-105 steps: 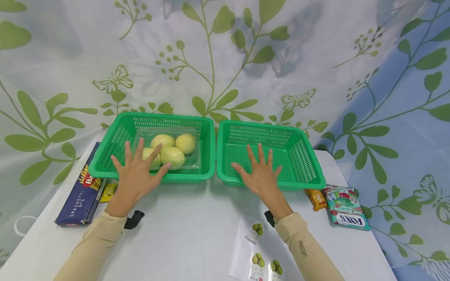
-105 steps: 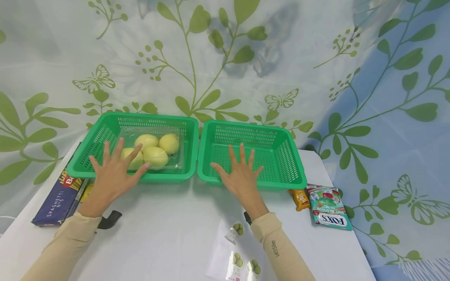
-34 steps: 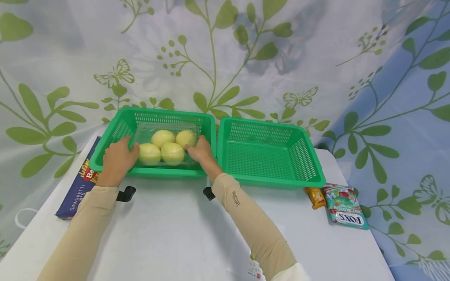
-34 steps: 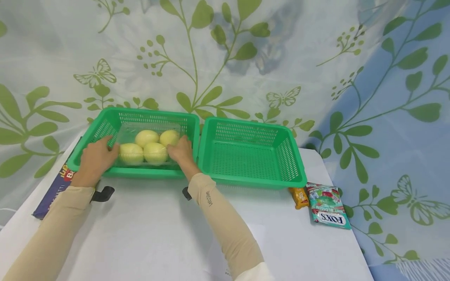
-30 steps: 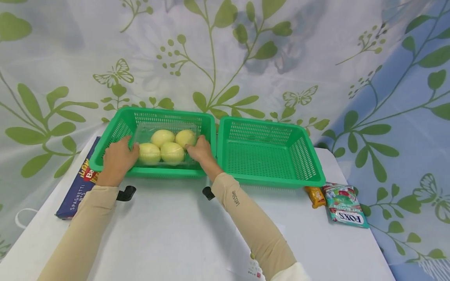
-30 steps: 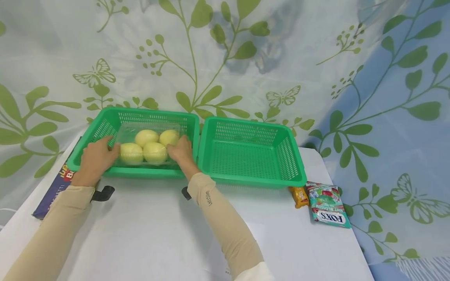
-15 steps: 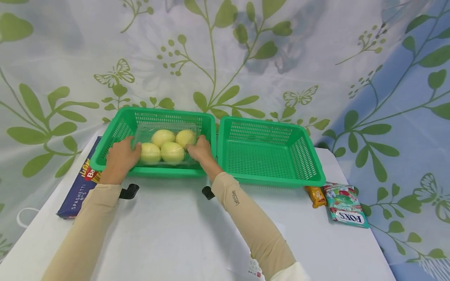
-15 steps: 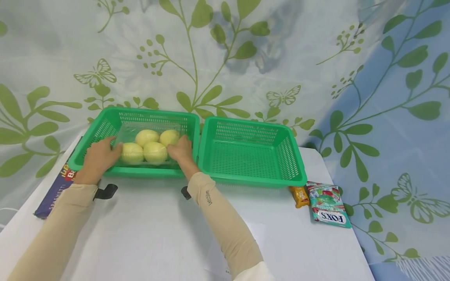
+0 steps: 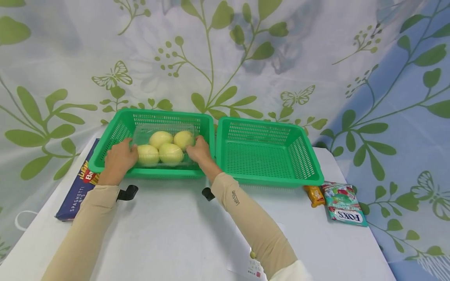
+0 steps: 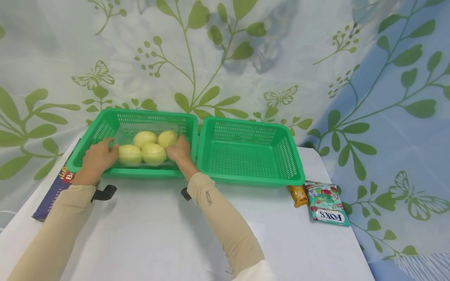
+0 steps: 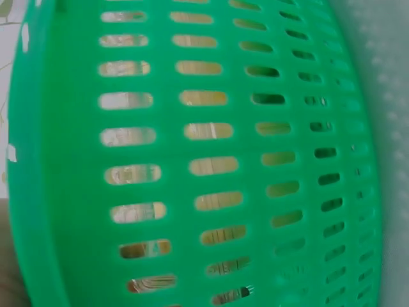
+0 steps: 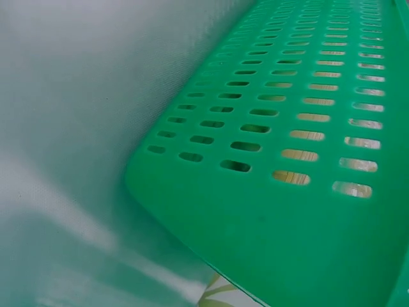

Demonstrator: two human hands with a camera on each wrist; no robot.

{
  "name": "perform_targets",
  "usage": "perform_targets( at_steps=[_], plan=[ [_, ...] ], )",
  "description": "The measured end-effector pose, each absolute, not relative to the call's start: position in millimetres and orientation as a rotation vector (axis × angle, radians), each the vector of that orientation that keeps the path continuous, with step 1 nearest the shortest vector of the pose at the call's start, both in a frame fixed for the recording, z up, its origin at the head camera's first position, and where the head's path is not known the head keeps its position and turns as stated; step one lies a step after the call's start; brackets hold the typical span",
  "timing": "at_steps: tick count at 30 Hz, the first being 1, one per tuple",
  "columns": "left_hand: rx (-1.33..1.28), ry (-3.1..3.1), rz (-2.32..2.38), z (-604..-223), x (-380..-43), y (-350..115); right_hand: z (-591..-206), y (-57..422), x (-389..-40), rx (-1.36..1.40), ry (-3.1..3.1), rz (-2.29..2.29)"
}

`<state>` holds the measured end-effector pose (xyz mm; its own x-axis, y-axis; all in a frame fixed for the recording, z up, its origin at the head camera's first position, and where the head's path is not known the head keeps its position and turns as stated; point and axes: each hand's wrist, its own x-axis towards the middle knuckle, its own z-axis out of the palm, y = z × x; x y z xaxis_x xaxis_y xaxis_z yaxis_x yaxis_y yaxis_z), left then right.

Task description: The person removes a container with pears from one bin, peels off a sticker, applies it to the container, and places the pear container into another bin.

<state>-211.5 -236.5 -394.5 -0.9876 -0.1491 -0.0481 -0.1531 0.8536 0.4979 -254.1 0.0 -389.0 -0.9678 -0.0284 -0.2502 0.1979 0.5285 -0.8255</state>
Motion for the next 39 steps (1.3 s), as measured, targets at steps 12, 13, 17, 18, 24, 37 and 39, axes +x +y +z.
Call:
perform_targets(
  at_steps=[12,13,17,18,24,37,39],
  plan=[
    [-0.206,2.997,0.837,-389.0,-205.8,-241.4,-380.7,1.2,-249.8,0.179,2.432,-1.518],
    [-0.201,2.999,0.841,-389.5,-205.4,-241.7,-380.1,1.2,-249.1,0.172,2.424,-1.533],
    [-0.184,2.997,0.863,-390.8,-204.2,-242.4,-378.4,2.2,-247.3,0.168,2.421,-1.566],
    [-0.182,2.999,0.866,-390.9,-204.0,-242.7,-378.3,2.6,-247.2,0.168,2.424,-1.566],
    [-0.171,3.053,0.896,-390.8,-203.1,-244.1,-378.2,6.1,-246.6,0.166,2.409,-1.594],
    [-0.212,3.046,0.993,-388.6,-200.0,-243.8,-377.7,9.5,-241.8,0.200,2.330,-1.685],
    [-0.219,3.058,1.011,-387.6,-198.6,-242.3,-377.2,10.4,-241.0,0.201,2.326,-1.698]
  ],
)
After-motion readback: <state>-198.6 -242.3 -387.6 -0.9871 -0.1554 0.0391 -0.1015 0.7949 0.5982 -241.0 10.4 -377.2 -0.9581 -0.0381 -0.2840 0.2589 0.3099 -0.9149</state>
